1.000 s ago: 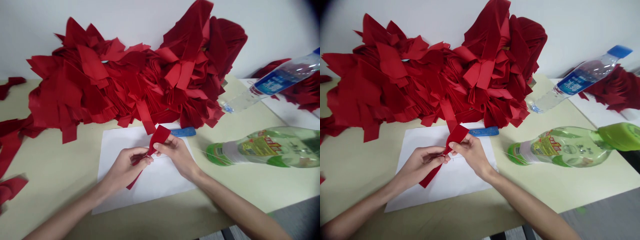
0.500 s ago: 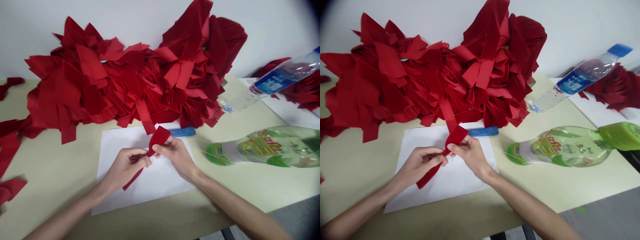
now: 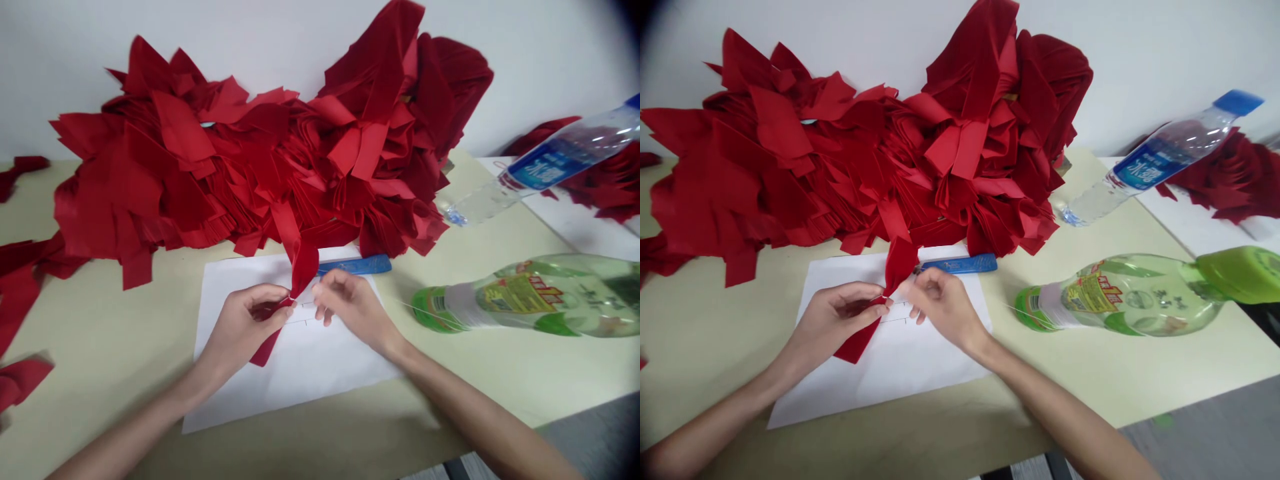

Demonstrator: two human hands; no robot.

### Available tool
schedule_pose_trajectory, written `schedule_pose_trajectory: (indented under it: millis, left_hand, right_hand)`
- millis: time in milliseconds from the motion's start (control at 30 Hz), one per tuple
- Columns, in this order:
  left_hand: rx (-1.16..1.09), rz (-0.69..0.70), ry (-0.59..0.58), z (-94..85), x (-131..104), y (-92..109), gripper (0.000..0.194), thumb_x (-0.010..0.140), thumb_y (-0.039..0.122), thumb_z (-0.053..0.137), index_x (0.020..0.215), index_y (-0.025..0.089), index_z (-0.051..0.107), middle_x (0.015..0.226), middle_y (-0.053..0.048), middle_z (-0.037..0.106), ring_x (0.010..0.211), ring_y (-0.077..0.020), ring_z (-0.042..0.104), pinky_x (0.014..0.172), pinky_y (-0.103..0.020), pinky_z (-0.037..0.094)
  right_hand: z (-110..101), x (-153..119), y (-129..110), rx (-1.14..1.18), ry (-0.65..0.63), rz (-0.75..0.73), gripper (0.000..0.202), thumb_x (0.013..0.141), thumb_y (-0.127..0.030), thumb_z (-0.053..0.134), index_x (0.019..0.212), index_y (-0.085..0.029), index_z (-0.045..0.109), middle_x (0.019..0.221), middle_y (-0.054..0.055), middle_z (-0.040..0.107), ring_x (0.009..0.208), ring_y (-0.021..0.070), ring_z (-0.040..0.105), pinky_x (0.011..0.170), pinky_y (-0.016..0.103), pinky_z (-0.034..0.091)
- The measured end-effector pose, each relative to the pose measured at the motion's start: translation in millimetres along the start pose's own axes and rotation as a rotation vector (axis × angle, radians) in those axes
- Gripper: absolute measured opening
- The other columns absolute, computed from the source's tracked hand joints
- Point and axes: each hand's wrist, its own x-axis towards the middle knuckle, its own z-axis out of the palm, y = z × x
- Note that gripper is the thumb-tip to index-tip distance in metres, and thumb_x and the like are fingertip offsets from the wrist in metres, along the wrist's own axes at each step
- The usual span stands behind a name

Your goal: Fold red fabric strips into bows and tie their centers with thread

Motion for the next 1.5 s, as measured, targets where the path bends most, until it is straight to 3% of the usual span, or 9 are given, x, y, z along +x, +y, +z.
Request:
schedule_pose_trajectory:
  millis: [133,300,433,733,933,1100,1233,1333,1500]
  left_hand:
    - [0.293,0.214,0.107,6.7,-9.4,-3.1,0.016,0.074,0.019,0.064,0.088,0.022,0.068,0.088,-0.001,0.073,0.077,-0.0191,0.067,0.071,-0.028,0.052]
    - [0.677,0.666,0.257,10.7,-17.3,-9.7,0.017,0.080,0.016,0.059,0.096,0.021,0.064,0.084,-0.002,0.074,0.069,-0.0154,0.067,0.066,-0.025,0.051]
    - [0.762,0.830,0.353,11.4,-15.6,-12.0,0.015,0.080,0.014,0.060,0.094,0.017,0.062,0.078,-0.003,0.073,0.065,-0.0150,0.067,0.061,-0.024,0.052]
    - [0.208,0.244,0.161,10.6,-12.6,0.8,0.008,0.072,0.019,0.069,0.080,0.021,0.068,0.075,0.004,0.073,0.066,-0.0098,0.067,0.062,-0.016,0.055]
    - [-0.130,0.067,0.013,6.4,-9.8,7.8,0.009,0.071,0.022,0.071,0.080,0.022,0.070,0.079,0.004,0.073,0.073,-0.0106,0.068,0.067,-0.016,0.055]
    - [-0.084,0.018,-0.047,-0.7,-6.0,9.7,0.013,0.072,0.026,0.070,0.084,0.021,0.070,0.080,0.002,0.072,0.072,-0.0127,0.065,0.064,-0.020,0.053]
    - [0.057,-0.008,-0.112,-7.1,-3.6,10.0,0.014,0.074,0.030,0.067,0.085,0.021,0.069,0.080,0.001,0.070,0.070,-0.0140,0.062,0.063,-0.023,0.050]
    - [0.121,-0.018,-0.215,-15.4,0.9,12.0,0.015,0.075,0.031,0.067,0.087,0.023,0.069,0.088,0.001,0.070,0.080,-0.0162,0.063,0.071,-0.026,0.050]
    - [0.108,-0.155,-0.429,-47.8,15.8,10.0,0.013,0.074,0.030,0.068,0.085,0.025,0.068,0.088,0.002,0.070,0.083,-0.0162,0.064,0.072,-0.025,0.050]
  right_hand:
    - [12.0,-10.6,2.5,-0.273,-0.015,-0.105,0.022,0.069,-0.036,0.073,0.072,-0.019,0.059,0.070,-0.001,0.063,0.061,0.0109,0.056,0.058,0.024,0.046]
    - [17.5,-14.8,0.0,-0.324,0.037,-0.157,0.010,0.079,-0.028,0.062,0.077,-0.019,0.064,0.073,-0.002,0.067,0.064,0.0103,0.059,0.060,0.023,0.046]
    - [14.7,-12.1,0.0,-0.354,0.032,-0.193,0.012,0.083,-0.021,0.055,0.079,-0.019,0.066,0.072,-0.002,0.067,0.065,0.0097,0.058,0.058,0.021,0.043]
    - [9.3,-6.8,-6.6,-0.055,-0.035,-0.039,0.013,0.078,-0.024,0.061,0.069,-0.016,0.065,0.060,-0.002,0.060,0.053,0.0077,0.050,0.048,0.021,0.039]
    - [6.7,-4.3,-9.1,0.016,-0.065,0.014,0.018,0.073,-0.031,0.067,0.065,-0.016,0.062,0.057,-0.003,0.056,0.051,0.0068,0.048,0.045,0.020,0.036]
    - [-5.6,1.5,-7.5,-0.017,-0.144,0.015,0.016,0.071,-0.031,0.069,0.076,-0.016,0.065,0.071,0.000,0.061,0.061,0.0090,0.054,0.053,0.021,0.043]
    - [-22.0,5.7,-8.1,0.219,-0.250,0.046,0.032,0.066,-0.025,0.075,0.094,-0.020,0.062,0.093,0.001,0.064,0.084,0.0133,0.060,0.076,0.029,0.050]
    - [-29.2,7.5,-8.5,0.322,-0.169,0.044,0.019,0.075,-0.029,0.068,0.091,-0.019,0.061,0.089,0.002,0.064,0.081,0.0124,0.061,0.079,0.030,0.049]
    - [-36.5,8.8,-11.7,0.095,0.071,-0.005,0.018,0.072,-0.029,0.070,0.078,-0.016,0.060,0.075,0.000,0.062,0.066,0.0102,0.058,0.063,0.023,0.050]
